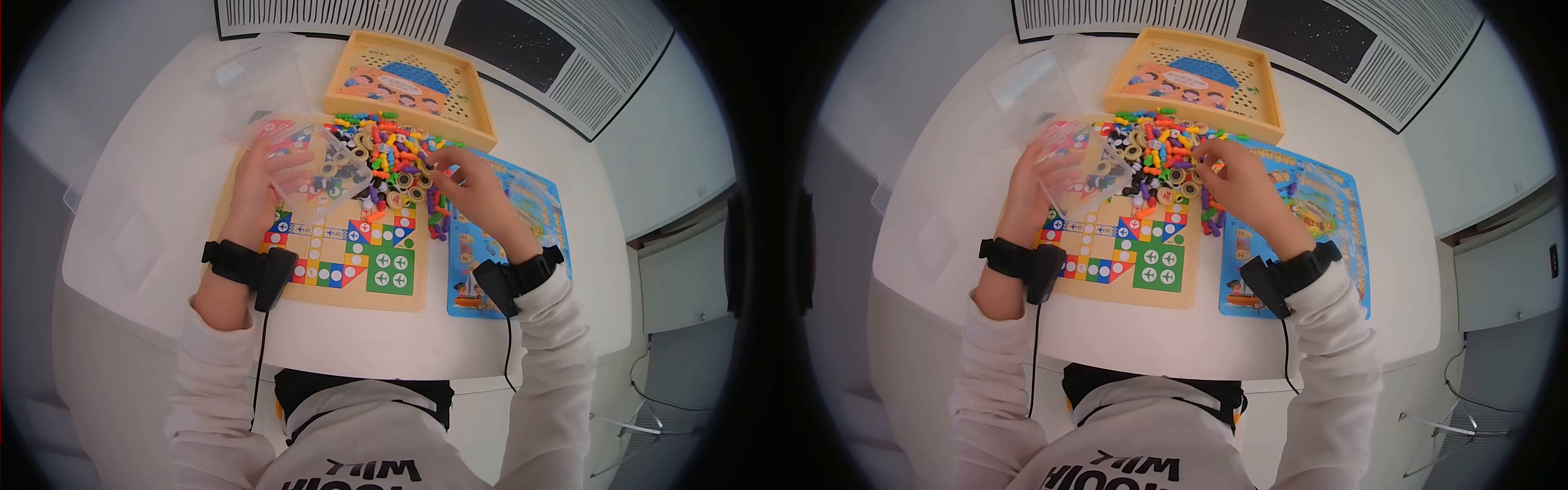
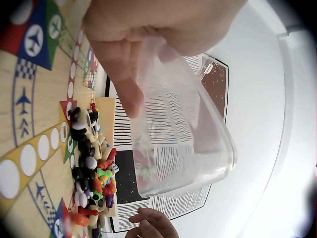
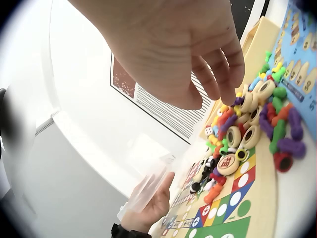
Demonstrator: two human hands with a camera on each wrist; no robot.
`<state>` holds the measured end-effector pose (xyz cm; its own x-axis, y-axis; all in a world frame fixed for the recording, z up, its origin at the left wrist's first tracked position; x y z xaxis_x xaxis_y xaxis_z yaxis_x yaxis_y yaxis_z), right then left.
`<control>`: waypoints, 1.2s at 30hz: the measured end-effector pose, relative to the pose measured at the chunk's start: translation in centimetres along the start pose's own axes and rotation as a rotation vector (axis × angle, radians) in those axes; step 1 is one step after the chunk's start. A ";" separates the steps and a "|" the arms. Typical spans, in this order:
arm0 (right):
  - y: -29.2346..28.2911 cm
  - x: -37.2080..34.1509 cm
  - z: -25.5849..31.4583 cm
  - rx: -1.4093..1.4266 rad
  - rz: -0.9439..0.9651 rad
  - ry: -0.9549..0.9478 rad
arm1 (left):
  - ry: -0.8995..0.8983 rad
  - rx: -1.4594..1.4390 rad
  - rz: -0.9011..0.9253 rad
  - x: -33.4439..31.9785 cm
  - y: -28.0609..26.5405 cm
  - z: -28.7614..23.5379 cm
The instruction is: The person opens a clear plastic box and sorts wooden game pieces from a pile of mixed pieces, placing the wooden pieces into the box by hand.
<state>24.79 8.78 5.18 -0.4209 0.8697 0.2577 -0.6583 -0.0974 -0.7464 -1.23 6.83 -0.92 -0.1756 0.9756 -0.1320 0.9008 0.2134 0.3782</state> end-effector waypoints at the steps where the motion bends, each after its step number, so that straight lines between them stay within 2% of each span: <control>1: 0.8 0.2 0.5 0.039 0.032 0.011 | -0.025 -0.039 -0.014 0.1 -0.1 0.3; 2: 1.2 0.1 1.2 0.042 0.039 0.011 | -0.051 -0.079 -0.026 0.2 -0.3 0.5; 3: 2.0 -0.3 1.8 0.030 0.131 0.058 | -0.056 -0.081 -0.032 0.2 -0.4 0.6; 4: 2.7 -0.9 2.0 0.017 0.223 0.108 | -0.042 -0.048 0.003 0.2 -0.1 0.2; 5: 2.8 -1.3 2.2 0.015 0.228 0.112 | -0.029 -0.015 0.041 0.1 0.2 0.0; 7: 3.1 -2.1 2.8 -0.066 0.284 0.038 | 0.015 0.000 0.040 0.2 0.4 -0.5; 8: 3.1 -2.6 2.6 -0.069 0.287 0.045 | 0.064 0.018 0.040 0.2 0.5 -0.9; 15: 2.6 -4.2 -1.1 -0.110 0.251 0.101 | 0.019 0.061 0.026 -0.2 0.0 -1.1; 20: 2.2 -2.9 -0.6 -0.077 0.186 0.174 | 0.003 0.083 0.020 -0.3 0.0 -0.9; 22: 2.5 -2.0 0.1 -0.233 0.164 0.072 | -0.003 0.078 0.034 -0.2 -0.1 -0.8; 26: 3.4 -0.9 0.1 -0.260 0.185 0.047 | -0.040 0.095 0.033 -0.4 -0.3 -0.9; 29: 3.8 -0.8 -0.3 -0.305 0.219 0.101 | 0.044 0.046 0.038 -0.4 -0.2 -1.4; 36: 4.2 -0.4 -0.1 -0.367 0.244 0.168 | -0.006 0.052 0.063 -0.1 -0.4 -1.0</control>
Point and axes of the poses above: each hand's wrist, its own x-axis towards the middle knuckle, its own y-axis out of the palm, z = x × y, the point moved 7 cm from there along x, towards the middle knuckle, and after that the axes turned 1 degree about -x, right-handed, at the moved point
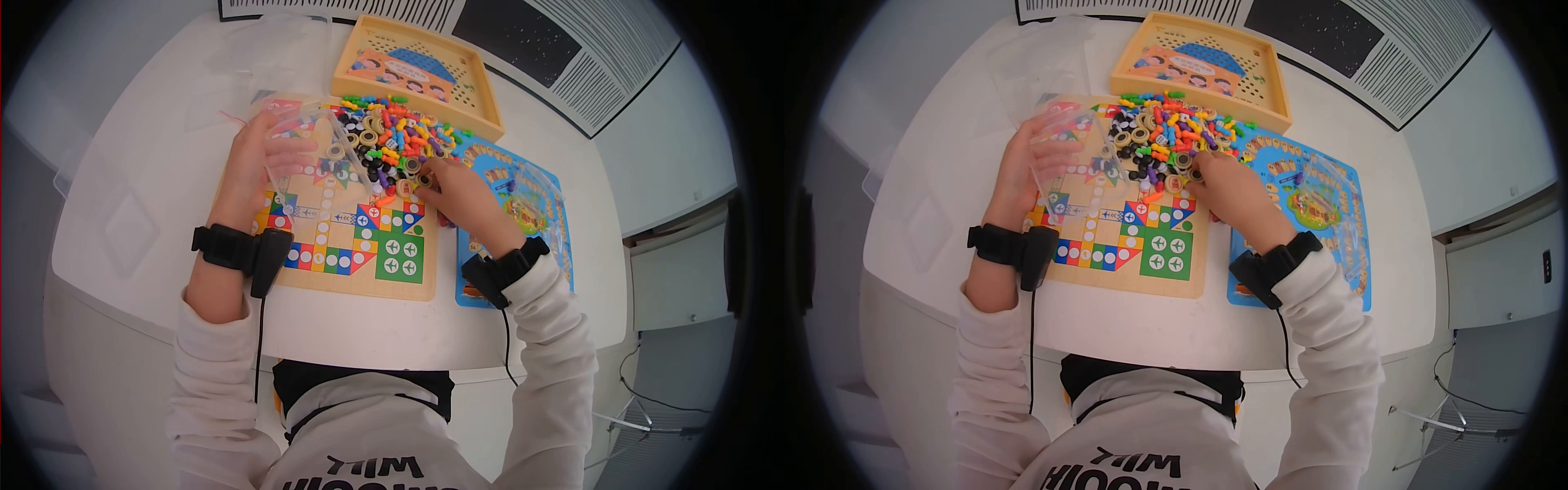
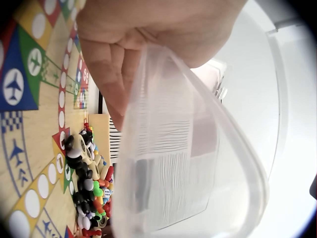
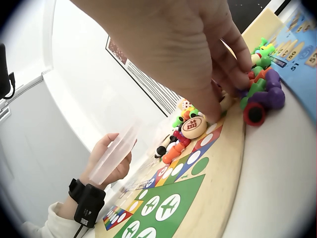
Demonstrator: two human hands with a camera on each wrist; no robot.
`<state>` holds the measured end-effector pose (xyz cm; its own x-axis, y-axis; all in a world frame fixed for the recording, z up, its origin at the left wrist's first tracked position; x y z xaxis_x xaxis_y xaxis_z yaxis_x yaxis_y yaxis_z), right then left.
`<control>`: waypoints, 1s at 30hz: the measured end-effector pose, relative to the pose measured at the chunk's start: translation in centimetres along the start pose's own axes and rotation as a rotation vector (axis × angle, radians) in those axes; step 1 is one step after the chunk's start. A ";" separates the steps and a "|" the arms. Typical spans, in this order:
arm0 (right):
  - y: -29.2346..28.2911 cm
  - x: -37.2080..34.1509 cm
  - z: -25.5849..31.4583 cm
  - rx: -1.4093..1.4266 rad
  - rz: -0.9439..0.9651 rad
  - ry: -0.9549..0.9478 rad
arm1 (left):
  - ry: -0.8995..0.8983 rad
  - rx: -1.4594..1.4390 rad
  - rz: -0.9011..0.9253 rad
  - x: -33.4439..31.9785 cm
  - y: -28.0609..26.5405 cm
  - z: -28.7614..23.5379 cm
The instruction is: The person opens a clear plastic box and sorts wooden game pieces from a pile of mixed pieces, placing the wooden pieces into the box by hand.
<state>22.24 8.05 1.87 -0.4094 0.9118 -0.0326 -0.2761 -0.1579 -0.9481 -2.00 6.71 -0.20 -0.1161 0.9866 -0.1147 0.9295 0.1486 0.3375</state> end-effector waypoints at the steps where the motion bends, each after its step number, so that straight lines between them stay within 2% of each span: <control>1: 0.0 0.0 0.0 -0.010 0.023 0.031 | -0.007 0.026 -0.011 -0.1 0.1 0.1; 4: 0.1 0.2 0.3 -0.138 -0.027 -0.060 | -0.041 0.065 -0.011 -0.1 0.2 0.3; 8: 0.2 0.2 1.1 -0.258 -0.049 -0.084 | -0.099 0.081 0.024 -0.4 0.6 0.4; 11: 0.6 0.4 1.0 -0.323 -0.005 -0.068 | -0.105 0.075 0.037 -0.2 0.7 0.5; 13: 1.3 0.4 1.1 -0.354 0.067 -0.138 | -0.100 0.080 0.039 -0.3 0.7 0.5; 17: 0.9 0.1 1.0 -0.302 0.041 -0.132 | -0.107 0.087 0.019 -0.6 0.8 0.4; 19: 0.2 -0.2 0.4 -0.067 -0.018 -0.138 | -0.100 0.091 0.021 -0.6 0.8 0.3; 20: 0.0 -0.3 0.2 -0.068 -0.017 -0.138 | -0.090 0.094 0.027 -0.6 0.9 0.3; 22: -1.2 -0.7 -0.3 -0.150 -0.138 -0.125 | -0.089 0.095 0.044 -0.4 0.8 0.4; 25: -0.8 -0.8 -0.8 -0.191 -0.047 -0.131 | -0.090 0.095 0.060 -0.3 0.9 0.5; 30: -0.3 -0.4 -0.9 -0.136 -0.052 -0.094 | -0.089 0.100 0.056 -0.4 0.9 0.6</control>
Point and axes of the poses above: each hand's wrist, its own x-axis towards the middle knuckle, its own y-axis out of the palm, z = x × y, the point moved 7 cm from there along x, towards the middle knuckle, and after that the axes turned 1 degree about -x, right-handed, at the moved point
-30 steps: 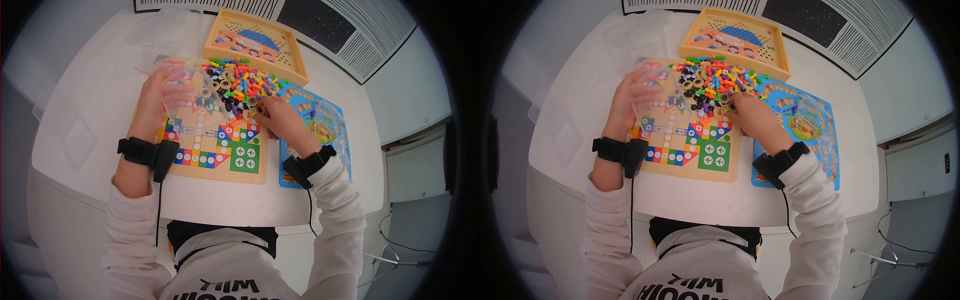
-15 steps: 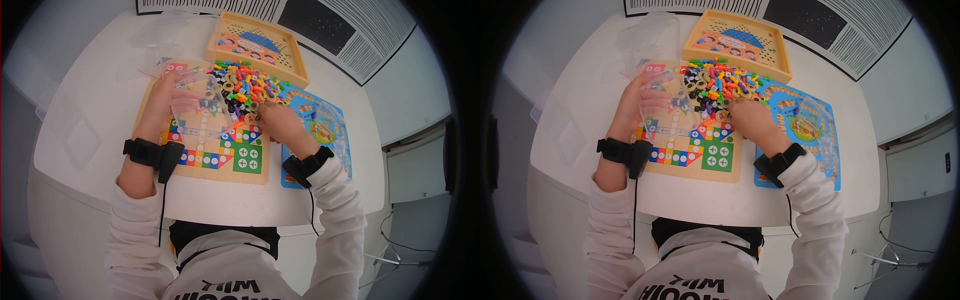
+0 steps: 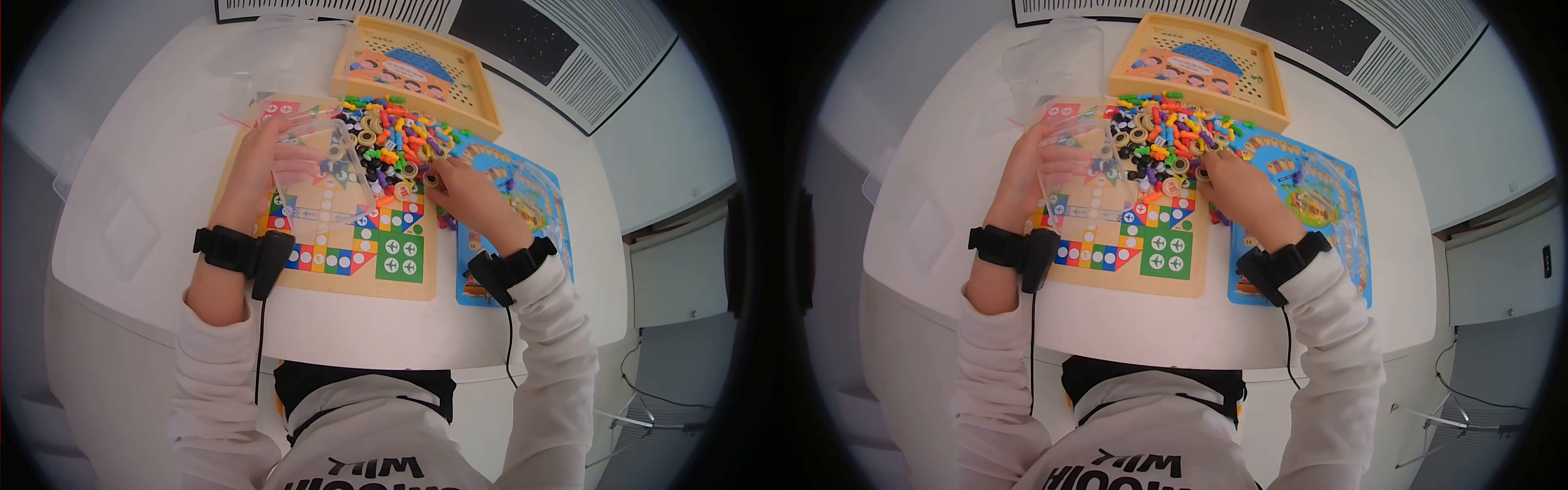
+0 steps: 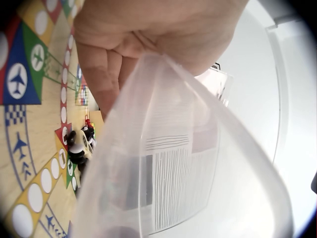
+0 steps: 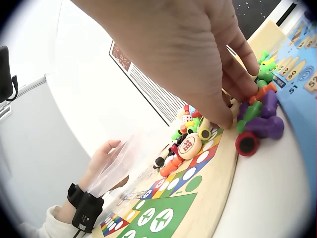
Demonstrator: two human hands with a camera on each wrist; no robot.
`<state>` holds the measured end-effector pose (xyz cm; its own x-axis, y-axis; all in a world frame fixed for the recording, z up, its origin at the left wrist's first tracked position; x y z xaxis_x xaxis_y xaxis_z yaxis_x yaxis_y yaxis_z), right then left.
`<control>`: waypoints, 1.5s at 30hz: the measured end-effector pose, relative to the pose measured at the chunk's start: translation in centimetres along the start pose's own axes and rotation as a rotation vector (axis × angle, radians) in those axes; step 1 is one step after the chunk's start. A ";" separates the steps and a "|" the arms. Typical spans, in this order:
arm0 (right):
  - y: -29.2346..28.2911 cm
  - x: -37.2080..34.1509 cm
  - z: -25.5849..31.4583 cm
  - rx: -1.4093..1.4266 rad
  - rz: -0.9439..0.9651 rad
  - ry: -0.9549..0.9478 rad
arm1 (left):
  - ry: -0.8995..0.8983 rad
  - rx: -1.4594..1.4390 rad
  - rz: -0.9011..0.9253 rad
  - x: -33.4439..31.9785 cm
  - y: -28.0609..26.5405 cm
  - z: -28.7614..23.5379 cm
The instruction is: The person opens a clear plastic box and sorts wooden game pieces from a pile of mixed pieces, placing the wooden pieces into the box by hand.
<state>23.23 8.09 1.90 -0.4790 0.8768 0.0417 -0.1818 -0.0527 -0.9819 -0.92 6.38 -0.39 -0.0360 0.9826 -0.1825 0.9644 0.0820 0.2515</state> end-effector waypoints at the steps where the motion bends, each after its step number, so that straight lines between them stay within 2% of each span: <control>1: 0.0 0.1 0.0 -0.007 0.012 0.015 | -0.006 -0.005 0.004 0.1 0.0 0.1; 8: 0.3 1.0 0.9 -0.071 0.089 -0.035 | -0.009 -0.002 0.023 -0.1 0.3 0.2; 11: 0.2 1.0 1.6 -0.167 0.067 -0.035 | 0.000 -0.024 0.041 -0.1 0.4 0.2; 13: 0.2 1.0 1.7 -0.186 0.017 -0.124 | -0.005 -0.024 0.029 -0.2 0.3 0.2; 23: 0.6 0.6 2.5 -0.269 -0.042 -0.278 | -0.019 -0.013 0.027 -0.2 0.4 0.1; 29: -3.5 -0.4 4.2 -0.086 -0.226 -0.242 | -0.007 -0.009 0.038 -0.3 0.5 -0.1; 31: -4.0 -0.1 5.6 0.315 -0.137 -0.187 | -0.014 -0.006 0.036 -0.1 0.5 0.2; 32: -3.9 0.1 6.5 0.319 -0.135 -0.189 | -0.020 0.001 0.035 -0.1 0.5 0.2; 34: -3.0 0.9 8.8 0.616 -0.034 -0.251 | -0.029 0.000 0.048 -0.3 0.6 0.1; 38: -1.0 3.5 11.5 0.548 0.019 -0.253 | -0.063 -0.061 0.022 -0.5 0.9 0.6; 40: -2.5 3.4 13.3 0.017 -0.431 -0.539 | -0.054 -0.047 0.030 -0.6 1.1 0.4; 45: -3.2 2.6 13.9 -0.065 -0.584 -0.553 | -0.090 -0.030 0.023 -0.8 1.0 0.3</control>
Point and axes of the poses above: each hand's wrist, its own x-axis towards the middle knuckle, its own y-axis out of the palm, z = x × y, the point moved 7 cm from there along x, towards the middle knuckle, and after that the axes turned 1 degree about -x, right-handed, at the moved point
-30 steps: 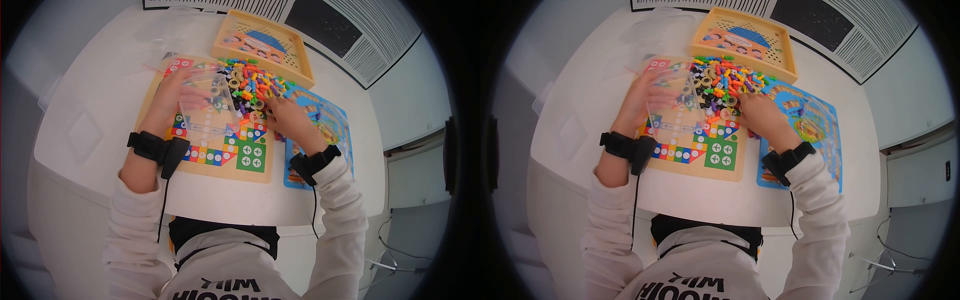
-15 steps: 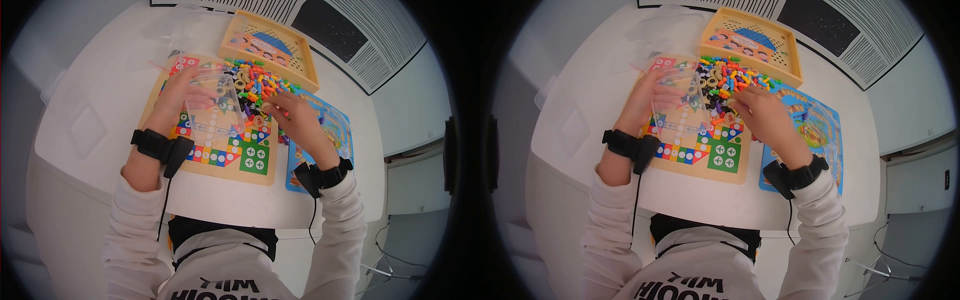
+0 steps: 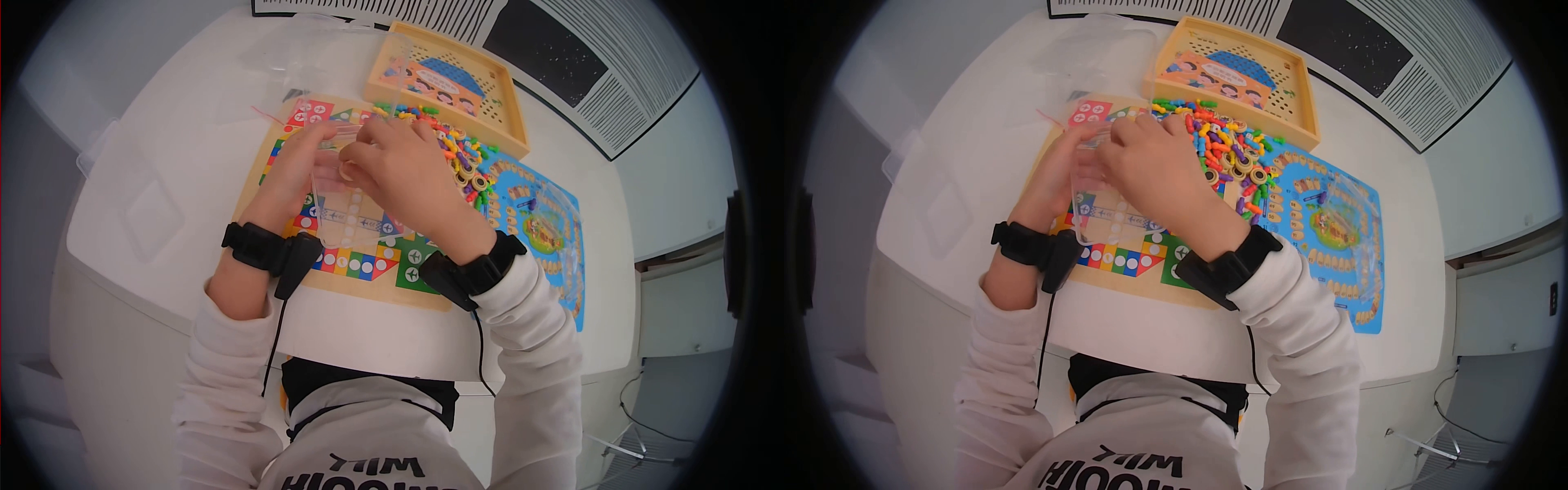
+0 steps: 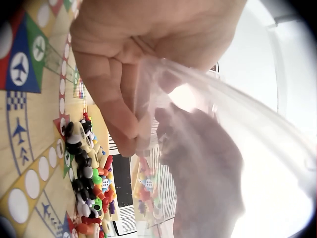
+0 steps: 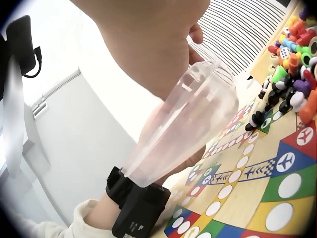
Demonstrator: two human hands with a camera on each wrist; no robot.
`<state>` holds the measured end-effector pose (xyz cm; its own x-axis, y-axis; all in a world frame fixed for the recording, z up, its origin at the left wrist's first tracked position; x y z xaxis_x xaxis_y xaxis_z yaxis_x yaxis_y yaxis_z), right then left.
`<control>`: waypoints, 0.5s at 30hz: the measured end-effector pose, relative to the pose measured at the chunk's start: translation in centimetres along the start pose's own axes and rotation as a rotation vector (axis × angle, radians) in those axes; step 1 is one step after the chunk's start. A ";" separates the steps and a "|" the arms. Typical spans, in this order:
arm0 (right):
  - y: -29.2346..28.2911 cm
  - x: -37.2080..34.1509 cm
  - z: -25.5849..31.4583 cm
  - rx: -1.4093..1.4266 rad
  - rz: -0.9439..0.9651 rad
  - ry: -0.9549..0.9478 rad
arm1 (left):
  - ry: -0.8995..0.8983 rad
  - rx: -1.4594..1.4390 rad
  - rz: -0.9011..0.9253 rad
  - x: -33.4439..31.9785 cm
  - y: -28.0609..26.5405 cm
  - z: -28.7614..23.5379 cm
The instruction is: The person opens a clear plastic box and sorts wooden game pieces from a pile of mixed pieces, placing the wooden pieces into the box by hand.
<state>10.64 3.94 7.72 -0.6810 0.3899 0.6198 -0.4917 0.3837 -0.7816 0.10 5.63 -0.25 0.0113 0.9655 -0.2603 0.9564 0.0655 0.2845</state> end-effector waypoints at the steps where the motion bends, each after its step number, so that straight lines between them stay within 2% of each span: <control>1: 0.3 -0.2 0.7 0.049 0.053 -0.033 | 0.045 -0.033 0.019 0.2 0.1 -0.1; 3: 0.7 -0.7 0.9 0.099 0.109 -0.056 | 0.082 -0.064 0.042 0.4 0.2 -0.1; 6: 0.9 -0.7 0.0 -0.012 0.090 -0.057 | 0.042 0.028 0.040 -0.2 0.4 -0.3; 9: 0.1 -0.9 -2.1 -0.058 0.098 0.050 | 0.028 0.051 0.078 0.0 0.2 -0.4; 11: -2.2 -1.2 -2.9 0.144 -0.062 0.116 | 0.014 0.006 0.047 0.1 -0.2 -0.1; 12: -2.7 -1.8 -3.3 0.145 -0.059 0.115 | 0.013 0.003 0.045 0.3 -0.3 -0.1; 14: -2.8 -3.6 -5.4 0.300 0.074 0.313 | -0.001 -0.061 -0.010 0.6 -0.9 0.2; 15: -3.2 -4.4 -5.4 0.299 0.076 0.312 | -0.002 -0.064 -0.010 0.6 -1.1 0.1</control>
<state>18.16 5.56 7.86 -0.5473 0.6597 0.5151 -0.6134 0.1026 -0.7831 -0.87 6.13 -0.83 0.0027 0.9643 -0.2648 0.9360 0.0908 0.3400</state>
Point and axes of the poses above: each hand's wrist, its own x-axis towards the middle knuckle, its own y-axis out of the palm, z = x × y, the point moved 7 cm from there along x, towards the middle knuckle, and after that the axes turned 1 degree about -x, right-handed, at the moved point
